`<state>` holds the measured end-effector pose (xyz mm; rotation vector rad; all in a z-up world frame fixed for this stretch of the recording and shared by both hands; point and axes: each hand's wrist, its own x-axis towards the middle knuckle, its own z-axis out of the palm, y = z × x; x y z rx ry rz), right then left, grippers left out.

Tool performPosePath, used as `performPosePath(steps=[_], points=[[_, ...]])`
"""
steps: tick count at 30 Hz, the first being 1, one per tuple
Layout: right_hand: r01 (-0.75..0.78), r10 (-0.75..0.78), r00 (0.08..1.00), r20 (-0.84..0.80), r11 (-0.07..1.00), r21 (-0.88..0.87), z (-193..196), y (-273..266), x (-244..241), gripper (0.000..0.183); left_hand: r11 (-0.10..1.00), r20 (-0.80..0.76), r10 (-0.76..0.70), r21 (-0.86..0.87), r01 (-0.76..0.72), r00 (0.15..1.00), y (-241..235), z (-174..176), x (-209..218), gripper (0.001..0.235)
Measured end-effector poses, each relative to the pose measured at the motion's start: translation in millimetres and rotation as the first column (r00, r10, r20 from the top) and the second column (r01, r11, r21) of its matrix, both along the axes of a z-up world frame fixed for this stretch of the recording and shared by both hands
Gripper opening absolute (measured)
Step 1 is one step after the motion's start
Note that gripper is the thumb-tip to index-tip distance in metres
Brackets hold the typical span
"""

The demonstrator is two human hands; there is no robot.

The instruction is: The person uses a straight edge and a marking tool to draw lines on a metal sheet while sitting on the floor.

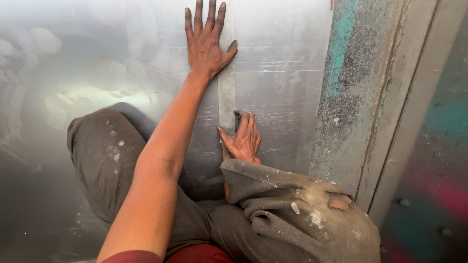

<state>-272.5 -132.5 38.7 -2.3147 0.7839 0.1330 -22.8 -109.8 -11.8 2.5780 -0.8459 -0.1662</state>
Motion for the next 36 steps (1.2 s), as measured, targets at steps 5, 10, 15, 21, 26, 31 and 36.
performPosePath(steps=[5,10,15,21,26,31,36], points=[[0.012,-0.012,1.0,0.006,1.0,0.027,0,-3,0,0.074,0.999,-0.046,0.004,0.053,-0.002,0.999,0,-5,-1,0.09],[0.112,-0.131,0.987,0.097,0.977,0.179,-8,-42,1,0.058,0.999,0.23,-0.02,-0.025,0.027,0.973,1,-15,0,0.093],[0.2,-0.234,0.956,0.176,0.961,0.19,-21,-127,60,0.039,1.0,0.156,-0.024,-0.002,0.025,0.987,-1,-15,-2,0.095],[-0.015,-0.033,0.966,0.257,0.983,0.18,1,-166,185,0.033,0.999,0.138,-0.031,0.017,0.029,0.99,-2,-4,0,0.094],[-0.22,0.253,0.947,0.199,0.96,-0.174,-21,-172,251,0.038,0.997,0.035,-0.024,0.073,0.021,0.999,-6,12,1,0.089],[-0.235,0.343,0.879,0.33,0.916,-0.326,-51,-168,276,0.036,0.991,-0.035,-0.027,0.131,0.032,0.999,-7,16,5,0.088],[-0.219,0.232,0.94,0.249,0.972,-0.079,-48,-130,179,0.037,0.992,0.113,-0.045,0.119,0.031,0.993,-7,4,3,0.076]])
